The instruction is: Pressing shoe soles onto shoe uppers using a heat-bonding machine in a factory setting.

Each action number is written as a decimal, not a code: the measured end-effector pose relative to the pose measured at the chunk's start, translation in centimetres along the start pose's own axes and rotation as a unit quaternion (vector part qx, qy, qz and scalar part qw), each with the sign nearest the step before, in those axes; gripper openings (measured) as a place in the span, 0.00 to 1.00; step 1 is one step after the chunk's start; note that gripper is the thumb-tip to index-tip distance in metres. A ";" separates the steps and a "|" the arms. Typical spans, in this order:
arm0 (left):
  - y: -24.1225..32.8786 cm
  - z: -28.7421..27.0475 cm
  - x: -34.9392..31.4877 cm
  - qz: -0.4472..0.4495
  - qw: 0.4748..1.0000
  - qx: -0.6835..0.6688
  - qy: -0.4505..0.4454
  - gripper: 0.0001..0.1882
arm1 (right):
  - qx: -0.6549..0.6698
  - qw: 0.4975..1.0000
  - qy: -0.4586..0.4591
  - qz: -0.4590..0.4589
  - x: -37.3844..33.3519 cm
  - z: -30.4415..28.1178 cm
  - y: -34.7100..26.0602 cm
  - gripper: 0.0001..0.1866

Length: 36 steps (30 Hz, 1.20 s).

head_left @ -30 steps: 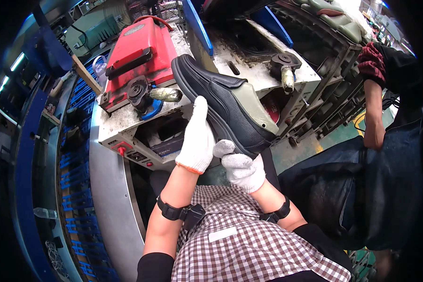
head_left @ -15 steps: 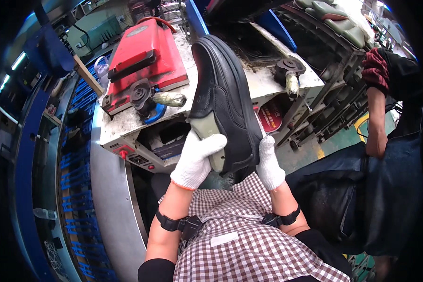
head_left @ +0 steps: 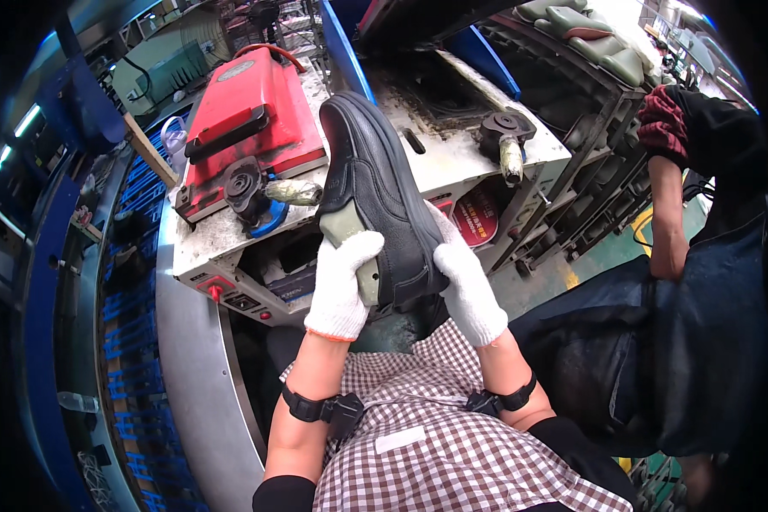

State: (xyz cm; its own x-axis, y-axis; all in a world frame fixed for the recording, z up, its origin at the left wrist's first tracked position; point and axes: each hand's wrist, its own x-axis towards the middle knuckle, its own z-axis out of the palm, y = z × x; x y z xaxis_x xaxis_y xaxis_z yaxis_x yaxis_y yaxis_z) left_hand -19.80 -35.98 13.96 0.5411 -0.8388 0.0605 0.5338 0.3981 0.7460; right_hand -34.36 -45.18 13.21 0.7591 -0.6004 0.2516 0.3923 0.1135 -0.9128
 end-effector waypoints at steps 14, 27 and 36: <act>-0.4 1.5 -2.1 0.088 0.954 0.286 -0.008 0.53 | 0.722 0.664 -0.102 0.166 -0.4 -1.4 1.8 0.37; -1.1 0.8 -0.6 -0.016 0.991 0.078 -0.109 0.42 | 0.375 0.915 0.081 0.124 -1.3 -2.6 2.9 0.46; 0.4 2.3 -0.2 -0.062 0.997 -0.014 -0.044 0.15 | 0.101 0.994 0.030 -0.020 -0.4 -0.3 -0.5 0.40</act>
State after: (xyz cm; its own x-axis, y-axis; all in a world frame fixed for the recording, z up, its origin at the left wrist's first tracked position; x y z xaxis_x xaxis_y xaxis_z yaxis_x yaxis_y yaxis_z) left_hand -21.19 -36.54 15.83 0.4111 -0.9112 0.0277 0.6117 0.2983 0.7327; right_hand -35.00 -45.25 13.50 0.7105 -0.6532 0.2618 0.5231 0.2414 -0.8173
